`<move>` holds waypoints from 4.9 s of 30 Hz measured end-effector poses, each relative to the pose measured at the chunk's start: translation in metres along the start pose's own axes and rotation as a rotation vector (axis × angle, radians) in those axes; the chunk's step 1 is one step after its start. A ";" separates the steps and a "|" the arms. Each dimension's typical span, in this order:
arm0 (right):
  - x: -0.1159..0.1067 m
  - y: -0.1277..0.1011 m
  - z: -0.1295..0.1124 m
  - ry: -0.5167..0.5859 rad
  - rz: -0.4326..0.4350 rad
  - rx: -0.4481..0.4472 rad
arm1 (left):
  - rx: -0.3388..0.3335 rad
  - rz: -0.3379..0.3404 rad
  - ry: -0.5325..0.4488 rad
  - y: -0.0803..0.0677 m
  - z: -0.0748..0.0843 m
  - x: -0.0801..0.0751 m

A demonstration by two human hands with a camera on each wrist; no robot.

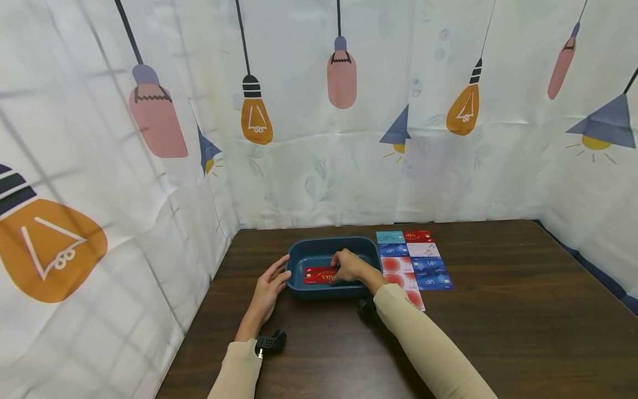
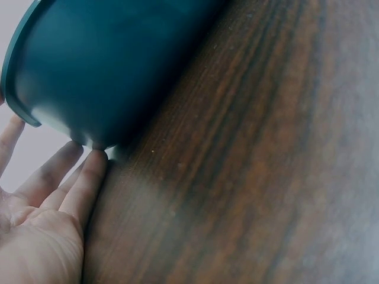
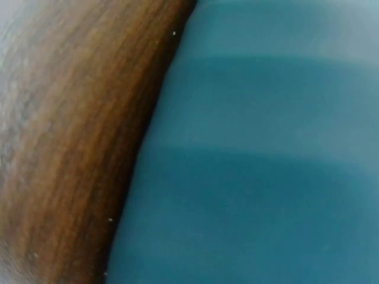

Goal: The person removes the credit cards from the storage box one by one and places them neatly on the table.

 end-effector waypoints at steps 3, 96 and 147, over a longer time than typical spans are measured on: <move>0.000 -0.001 0.000 -0.012 -0.002 -0.006 | 0.002 0.001 -0.002 0.000 0.000 0.000; -0.009 -0.007 -0.003 0.387 0.273 -0.189 | -0.009 0.011 0.001 -0.001 0.001 0.000; -0.077 -0.117 0.077 0.549 0.238 -0.287 | -0.006 -0.007 0.046 -0.002 0.000 0.000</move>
Point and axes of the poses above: each hand's wrist, its own y-axis towards the middle knuckle, its own x-axis out of the palm, z = x × y, the point moved 1 cm from there along y, towards the middle knuckle, and after that the axes turned 2 degrees about z, right-handed, at the moved point
